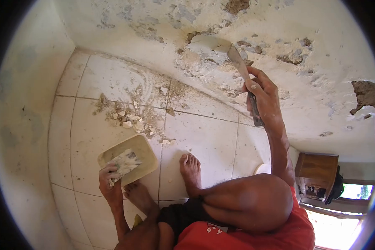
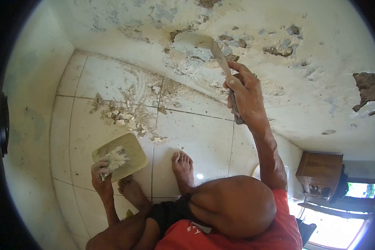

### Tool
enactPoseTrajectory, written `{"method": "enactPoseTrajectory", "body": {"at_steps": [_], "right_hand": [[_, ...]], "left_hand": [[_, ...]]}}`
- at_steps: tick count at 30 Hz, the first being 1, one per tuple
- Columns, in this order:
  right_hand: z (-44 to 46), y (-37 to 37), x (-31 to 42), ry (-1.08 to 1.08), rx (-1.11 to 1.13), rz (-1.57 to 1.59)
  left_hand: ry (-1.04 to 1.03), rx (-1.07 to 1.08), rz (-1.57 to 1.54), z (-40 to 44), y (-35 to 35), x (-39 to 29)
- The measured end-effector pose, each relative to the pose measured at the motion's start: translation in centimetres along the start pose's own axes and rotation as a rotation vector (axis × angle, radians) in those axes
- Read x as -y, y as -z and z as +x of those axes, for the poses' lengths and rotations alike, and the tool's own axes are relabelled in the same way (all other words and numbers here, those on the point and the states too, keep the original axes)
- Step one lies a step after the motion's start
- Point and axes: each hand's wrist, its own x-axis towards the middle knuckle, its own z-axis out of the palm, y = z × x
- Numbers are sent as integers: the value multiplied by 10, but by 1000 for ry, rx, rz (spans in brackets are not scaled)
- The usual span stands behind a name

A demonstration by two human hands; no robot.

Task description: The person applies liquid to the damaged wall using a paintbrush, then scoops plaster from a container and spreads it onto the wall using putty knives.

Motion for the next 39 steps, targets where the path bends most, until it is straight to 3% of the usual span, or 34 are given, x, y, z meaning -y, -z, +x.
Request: {"method": "enactPoseTrajectory", "body": {"at_steps": [8, 13, 17, 19, 23, 27, 29, 35, 39], "right_hand": [[-30, 18, 1, -12, -101, -39], [-23, -22, -48, -86, 16, 210], [4, -70, -120, 21, -4, 380], [24, -89, -140, 177, -118, 341], [62, -117, -161, 182, -229, 433], [76, -133, -177, 137, -357, 310], [72, -137, -185, -1, -325, 355], [32, -128, -208, -125, -228, 278], [31, -120, -174, 75, -294, 252]], "left_hand": [[34, -16, 14, -5, 5, 5], [58, -43, -11, -2, -3, -2], [38, -4, 24, -5, 0, 0], [30, -3, 38, -6, -1, 1], [37, -15, 42, -6, -4, -5], [64, -7, 88, -5, -6, -8], [51, -13, 88, -4, -7, -11], [-47, 0, 159, -3, -2, -10], [-46, 17, 100, -2, -9, -7]]}}
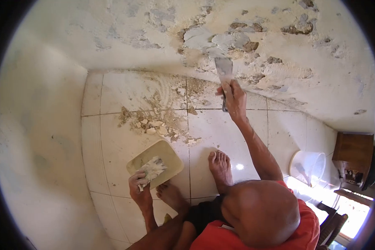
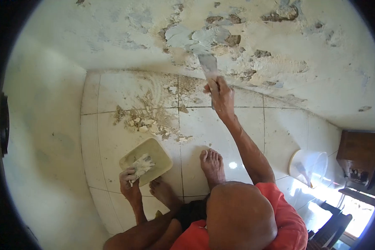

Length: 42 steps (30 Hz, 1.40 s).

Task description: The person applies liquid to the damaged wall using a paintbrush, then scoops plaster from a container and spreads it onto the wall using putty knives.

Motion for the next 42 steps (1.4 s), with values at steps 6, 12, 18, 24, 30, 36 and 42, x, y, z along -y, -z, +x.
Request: {"method": "enactPoseTrajectory", "body": {"at_steps": [6, 12, 18, 24, 30, 36, 42], "right_hand": [[29, -28, 6, 48, 6, -26], [5, -23, -28, -96, 65, -122], [4, -19, 46, 18, 58, 135], [31, -48, 52, -32, -1, 319], [40, -62, 7, -5, -36, 57], [9, -47, -24, -81, -1, -67], [8, -40, 45, -11, 16, 267]], "left_hand": [[14, 20, -20, 4, -8, -11], [-26, 43, 102, 0, -2, -10], [20, 52, 35, -1, -3, -9], [-4, 64, 3, 3, -7, -11], [36, 57, 38, 0, -4, -14], [28, 33, 69, 3, -5, -17], [20, 44, 60, 3, -7, -11]]}}
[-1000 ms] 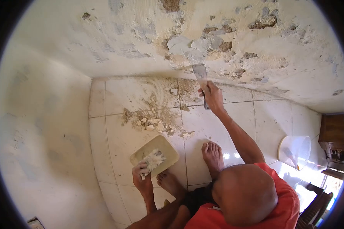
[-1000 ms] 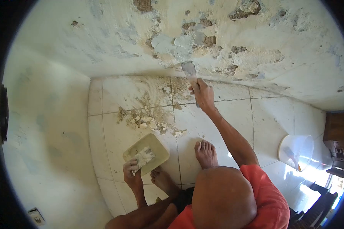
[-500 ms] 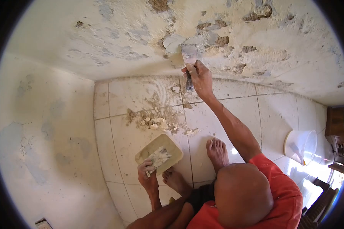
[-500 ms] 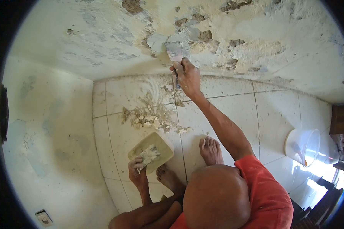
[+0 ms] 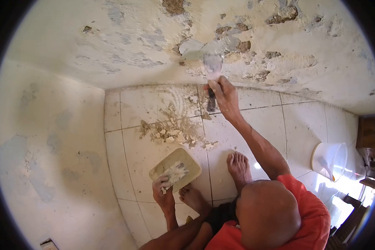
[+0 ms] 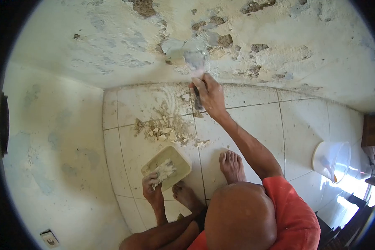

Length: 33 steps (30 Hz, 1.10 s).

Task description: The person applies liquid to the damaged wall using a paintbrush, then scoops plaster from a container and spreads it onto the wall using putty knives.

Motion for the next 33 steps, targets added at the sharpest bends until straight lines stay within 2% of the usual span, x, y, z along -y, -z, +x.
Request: {"method": "enactPoseTrajectory", "body": {"at_steps": [2, 4, 6, 8, 9, 11, 13, 15, 18, 20, 22, 25, 28, 30, 33], "right_hand": [[14, -12, 4, 25, 8, -9], [26, -25, -3, -25, 9, 122], [28, -31, -19, 24, -14, 50], [27, -29, -33, 69, 9, -250], [24, -26, -35, 70, 11, -250], [11, -18, -38, -61, 69, -315], [-3, -9, -59, -71, 47, -286], [-14, 1, -49, -75, 29, -163], [-6, 16, -19, 8, 4, -273], [8, 14, 1, 7, -3, -212], [18, 11, 15, 116, -40, -158], [23, 14, -16, 54, -14, -224], [13, 24, -52, -22, 1, -313], [-2, 25, -49, -69, -2, -321], [-12, 27, -31, -205, 36, -174]], "left_hand": [[-1, 13, 10, 2, -1, -2], [-2, 23, 18, 2, -1, -4], [34, 12, 17, 2, -2, -8], [14, 9, 6, 0, 0, -5], [-6, 6, -5, -1, 1, -4], [1, -14, -11, -1, 1, -3], [7, -30, -19, -2, 2, -3], [-25, -18, -40, -1, 1, -1], [-32, 0, -1, -1, 0, -1], [-12, 16, 16, 0, -1, -4], [5, 28, 29, 1, -3, -7], [51, 8, 26, 3, -5, -9], [-36, 28, 39, 2, -2, -7], [-39, 10, 12, -1, 1, -4], [-46, -14, 9, -2, 1, 0]]}}
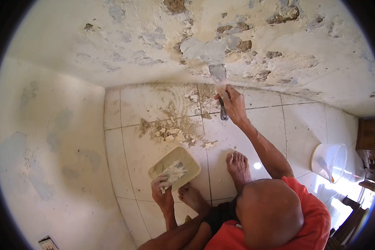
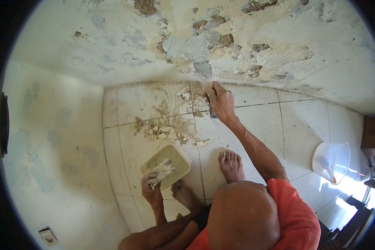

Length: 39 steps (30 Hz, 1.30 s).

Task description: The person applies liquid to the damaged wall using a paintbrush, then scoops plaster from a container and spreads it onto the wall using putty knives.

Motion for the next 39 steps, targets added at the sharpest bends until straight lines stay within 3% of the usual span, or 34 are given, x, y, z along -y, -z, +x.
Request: {"method": "enactPoseTrajectory", "body": {"at_steps": [2, 6, 11, 17, 23, 28, 33, 37, 39], "right_hand": [[4, -7, 17, 188, -9, -28], [19, -28, 45, 242, 11, -64], [18, -39, -11, 158, 15, -120], [3, -13, -26, 75, 19, -94], [27, 17, -6, 425, -128, -257], [39, 34, 12, 386, -190, -249], [45, 37, 16, 151, -243, -307], [34, 39, -21, 163, -220, -423], [11, 40, -25, 20, -162, -274]], "left_hand": [[21, 19, -2, 1, -2, -3], [93, 42, -15, 7, -7, -13], [66, -4, -29, 5, -6, -8], [42, 18, -1, 0, 0, -2], [44, 9, -36, 4, -3, -7], [80, -10, -15, 4, -4, -6], [78, 9, 14, 6, -7, -12], [37, -9, -51, 7, -6, -9], [56, -45, -69, 4, -1, -10]]}}
